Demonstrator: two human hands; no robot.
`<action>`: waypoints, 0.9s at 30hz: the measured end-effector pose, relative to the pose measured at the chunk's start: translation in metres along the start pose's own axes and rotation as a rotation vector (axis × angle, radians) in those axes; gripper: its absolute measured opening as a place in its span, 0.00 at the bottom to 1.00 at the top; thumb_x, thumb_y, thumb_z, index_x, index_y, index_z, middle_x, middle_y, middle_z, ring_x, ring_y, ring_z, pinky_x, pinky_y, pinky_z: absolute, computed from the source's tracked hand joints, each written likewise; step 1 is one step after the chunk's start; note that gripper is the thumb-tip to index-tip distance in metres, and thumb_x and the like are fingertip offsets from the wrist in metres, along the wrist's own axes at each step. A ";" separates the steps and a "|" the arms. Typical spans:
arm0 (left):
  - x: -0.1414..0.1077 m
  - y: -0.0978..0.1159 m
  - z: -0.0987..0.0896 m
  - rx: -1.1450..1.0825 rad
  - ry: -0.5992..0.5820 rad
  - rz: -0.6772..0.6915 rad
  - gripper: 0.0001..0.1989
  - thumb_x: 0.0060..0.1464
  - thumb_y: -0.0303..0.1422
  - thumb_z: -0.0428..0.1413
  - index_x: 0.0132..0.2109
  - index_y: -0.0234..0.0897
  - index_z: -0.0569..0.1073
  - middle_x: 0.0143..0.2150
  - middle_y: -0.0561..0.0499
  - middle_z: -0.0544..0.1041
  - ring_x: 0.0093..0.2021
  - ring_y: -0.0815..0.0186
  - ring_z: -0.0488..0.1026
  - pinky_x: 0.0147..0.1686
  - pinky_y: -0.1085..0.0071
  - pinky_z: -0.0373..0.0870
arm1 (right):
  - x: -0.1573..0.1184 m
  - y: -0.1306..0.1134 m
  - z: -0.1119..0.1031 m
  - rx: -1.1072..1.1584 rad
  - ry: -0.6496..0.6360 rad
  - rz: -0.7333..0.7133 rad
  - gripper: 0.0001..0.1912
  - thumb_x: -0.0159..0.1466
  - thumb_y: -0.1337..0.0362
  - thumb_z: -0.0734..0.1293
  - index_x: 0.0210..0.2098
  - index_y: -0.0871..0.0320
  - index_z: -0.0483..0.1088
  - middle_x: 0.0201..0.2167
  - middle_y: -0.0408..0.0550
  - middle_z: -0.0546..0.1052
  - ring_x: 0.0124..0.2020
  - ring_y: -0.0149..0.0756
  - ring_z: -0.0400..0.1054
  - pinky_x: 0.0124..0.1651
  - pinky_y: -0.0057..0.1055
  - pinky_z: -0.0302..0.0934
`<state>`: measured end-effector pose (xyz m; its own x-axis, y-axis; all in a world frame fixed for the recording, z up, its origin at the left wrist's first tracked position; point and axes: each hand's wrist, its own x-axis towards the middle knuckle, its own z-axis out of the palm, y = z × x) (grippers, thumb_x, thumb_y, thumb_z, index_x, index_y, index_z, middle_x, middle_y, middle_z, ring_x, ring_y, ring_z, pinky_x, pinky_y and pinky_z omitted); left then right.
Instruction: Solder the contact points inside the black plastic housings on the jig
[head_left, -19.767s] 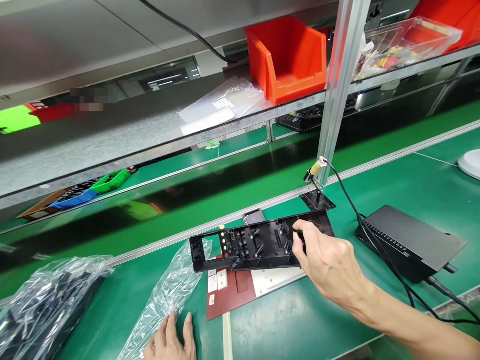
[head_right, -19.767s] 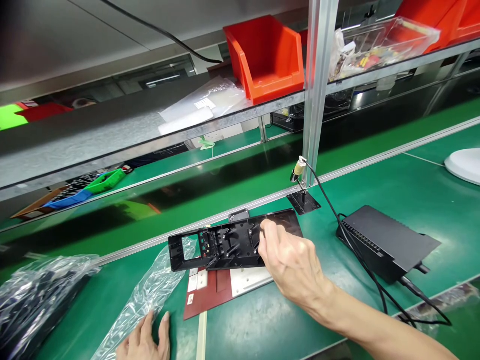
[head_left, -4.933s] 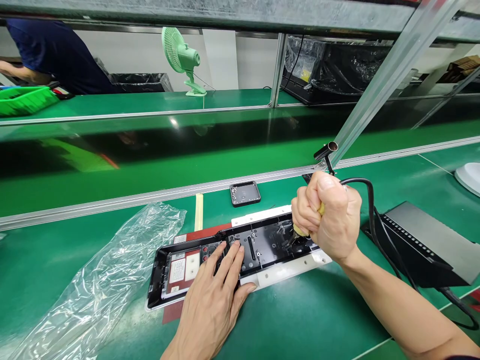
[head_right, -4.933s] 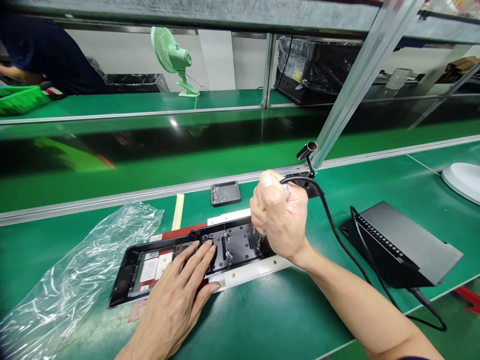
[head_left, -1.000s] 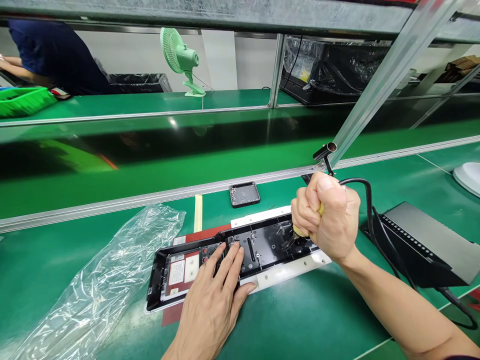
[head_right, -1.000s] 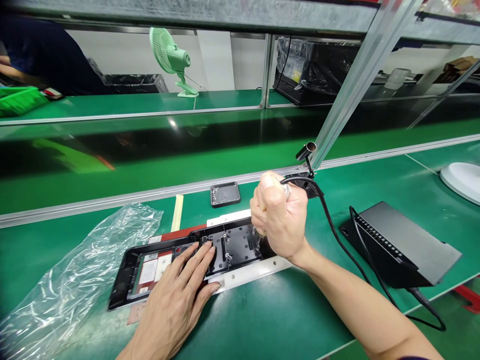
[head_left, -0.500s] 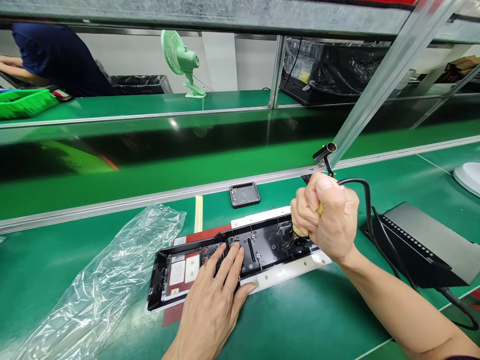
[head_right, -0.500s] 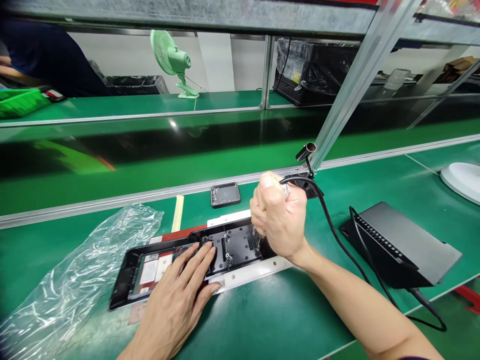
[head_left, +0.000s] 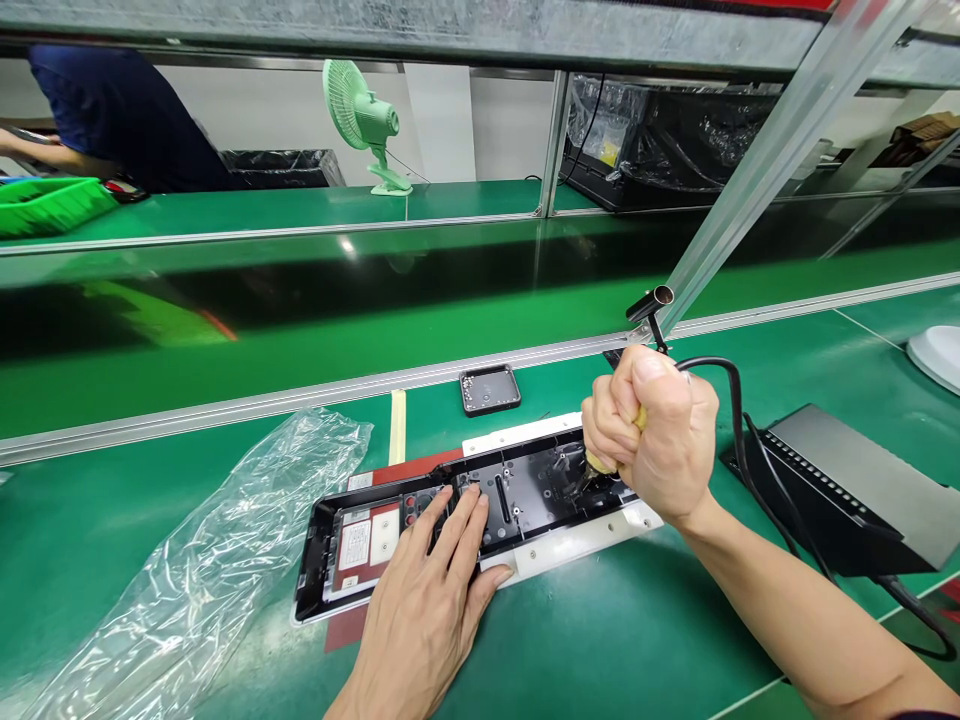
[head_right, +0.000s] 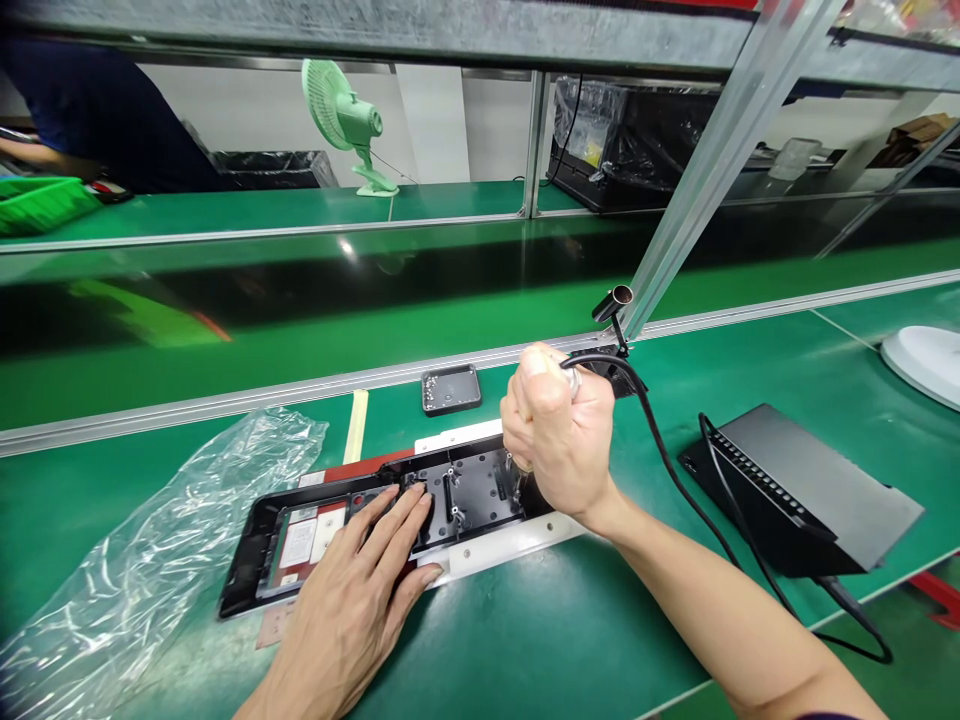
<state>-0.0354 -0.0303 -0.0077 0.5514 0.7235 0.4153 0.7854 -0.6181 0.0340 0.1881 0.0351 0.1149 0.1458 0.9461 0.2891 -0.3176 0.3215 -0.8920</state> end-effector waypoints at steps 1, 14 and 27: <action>0.000 0.000 0.000 -0.003 0.000 -0.001 0.29 0.69 0.42 0.53 0.70 0.32 0.64 0.69 0.45 0.70 0.66 0.45 0.67 0.58 0.49 0.74 | 0.000 0.000 0.000 0.000 -0.002 -0.001 0.28 0.66 0.51 0.70 0.21 0.53 0.50 0.14 0.33 0.49 0.13 0.23 0.41 0.12 0.22 0.41; -0.001 0.000 0.001 -0.017 -0.004 -0.008 0.31 0.68 0.42 0.54 0.72 0.35 0.61 0.69 0.46 0.70 0.66 0.45 0.67 0.58 0.49 0.74 | 0.000 0.001 0.000 0.007 -0.004 0.008 0.29 0.66 0.50 0.71 0.21 0.53 0.50 0.14 0.32 0.48 0.13 0.23 0.41 0.12 0.22 0.42; 0.000 0.001 0.001 -0.013 -0.002 -0.011 0.29 0.68 0.42 0.53 0.71 0.34 0.62 0.69 0.46 0.71 0.66 0.45 0.68 0.58 0.49 0.74 | 0.000 0.001 0.001 0.026 -0.014 -0.003 0.30 0.65 0.50 0.72 0.21 0.54 0.50 0.14 0.33 0.49 0.13 0.22 0.42 0.11 0.22 0.41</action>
<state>-0.0345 -0.0302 -0.0089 0.5430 0.7309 0.4135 0.7879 -0.6138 0.0504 0.1869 0.0357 0.1143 0.1340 0.9456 0.2965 -0.3412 0.3249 -0.8820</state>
